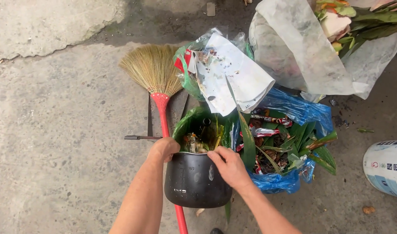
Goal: Sorting through mixed waste materials including organic scraps, plastic, and plant debris, and placing them into separate bags and buckets.
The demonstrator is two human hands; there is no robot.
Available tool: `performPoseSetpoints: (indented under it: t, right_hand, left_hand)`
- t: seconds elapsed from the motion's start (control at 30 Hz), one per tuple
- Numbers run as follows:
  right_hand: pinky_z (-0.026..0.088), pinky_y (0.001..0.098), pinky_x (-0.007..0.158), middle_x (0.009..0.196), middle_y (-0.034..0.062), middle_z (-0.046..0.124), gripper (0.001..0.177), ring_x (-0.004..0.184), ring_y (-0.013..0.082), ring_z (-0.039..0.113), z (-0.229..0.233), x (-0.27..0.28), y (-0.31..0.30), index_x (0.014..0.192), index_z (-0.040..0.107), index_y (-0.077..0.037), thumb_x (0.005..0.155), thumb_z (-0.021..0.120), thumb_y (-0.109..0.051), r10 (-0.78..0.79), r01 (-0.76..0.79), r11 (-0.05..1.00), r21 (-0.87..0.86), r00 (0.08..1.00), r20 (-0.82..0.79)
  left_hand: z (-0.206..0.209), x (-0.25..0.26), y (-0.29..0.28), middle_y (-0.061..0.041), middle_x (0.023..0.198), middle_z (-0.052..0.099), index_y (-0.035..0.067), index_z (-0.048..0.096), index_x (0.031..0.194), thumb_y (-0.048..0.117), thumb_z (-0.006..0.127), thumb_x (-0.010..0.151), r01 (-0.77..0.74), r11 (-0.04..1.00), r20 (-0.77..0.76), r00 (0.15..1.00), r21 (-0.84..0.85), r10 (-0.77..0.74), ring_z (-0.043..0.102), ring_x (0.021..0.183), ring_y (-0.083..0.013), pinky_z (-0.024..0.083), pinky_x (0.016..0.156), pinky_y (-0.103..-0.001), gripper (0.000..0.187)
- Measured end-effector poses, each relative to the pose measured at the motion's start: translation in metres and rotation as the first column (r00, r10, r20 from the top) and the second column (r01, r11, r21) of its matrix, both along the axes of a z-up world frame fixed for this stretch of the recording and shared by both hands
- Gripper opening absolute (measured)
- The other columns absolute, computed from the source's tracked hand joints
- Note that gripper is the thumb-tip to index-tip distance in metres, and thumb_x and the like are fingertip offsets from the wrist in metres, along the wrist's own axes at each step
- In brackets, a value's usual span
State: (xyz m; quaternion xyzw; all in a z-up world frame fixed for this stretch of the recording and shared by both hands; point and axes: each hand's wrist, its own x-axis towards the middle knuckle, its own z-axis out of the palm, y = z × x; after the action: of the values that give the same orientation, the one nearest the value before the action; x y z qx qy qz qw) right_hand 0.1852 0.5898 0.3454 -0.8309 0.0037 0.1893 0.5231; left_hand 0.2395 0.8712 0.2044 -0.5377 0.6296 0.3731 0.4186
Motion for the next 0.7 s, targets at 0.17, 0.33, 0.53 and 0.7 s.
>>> performPoseSetpoints:
  t: [0.17,0.33,0.53,0.7]
  right_hand:
    - [0.054,0.0346,0.082,0.069,0.0081,0.071,0.028,0.076,0.0129,0.059,0.013,0.024,-0.004,0.081,0.078,-0.012,0.098,0.070,-0.033,-0.102,0.118,0.984,0.130,0.987,-0.122]
    - [0.053,0.0298,0.077,0.067,-0.0016,0.067,0.025,0.074,0.0084,0.055,0.013,0.051,-0.011,0.082,0.080,-0.017,0.097,0.074,-0.035,-0.299,0.327,0.933,0.152,0.937,-0.179]
    - [0.058,0.0292,0.055,0.064,0.0052,0.069,0.021,0.060,0.0149,0.064,0.007,0.050,-0.010,0.083,0.081,-0.011,0.091,0.080,-0.031,-0.363,0.467,0.872,0.147,0.819,-0.445]
    - [0.060,0.0302,0.055,0.070,0.0088,0.073,0.021,0.063,0.0165,0.068,0.002,0.041,-0.009,0.090,0.081,-0.009,0.093,0.079,-0.029,-0.395,0.539,0.819,0.199,0.780,-0.486]
  left_hand:
    - [0.056,0.041,-0.009,-0.013,0.073,0.056,-0.013,0.055,0.116,0.015,0.050,0.086,-0.913,-0.409,-0.148,-0.406,0.009,0.902,0.056,0.056,-0.0208,0.047,0.047,-0.035,0.042]
    - [0.070,0.053,-0.003,-0.021,0.071,0.061,-0.019,0.060,0.111,0.025,0.064,0.085,-0.205,-0.978,-0.366,-0.913,0.031,0.180,0.065,0.045,-0.0283,0.054,0.037,-0.043,0.052]
    - [0.077,0.039,-0.012,-0.016,0.062,0.063,-0.010,0.070,0.091,0.039,0.065,0.093,-0.284,-0.959,-0.379,-0.887,-0.008,0.266,0.059,0.035,-0.0233,0.048,0.032,-0.040,0.049]
    - [0.091,0.043,-0.023,-0.019,0.067,0.069,-0.009,0.075,0.099,0.048,0.057,0.095,-0.506,-0.850,-0.312,-0.792,-0.147,0.525,0.070,0.052,-0.0280,0.058,0.055,-0.044,0.060]
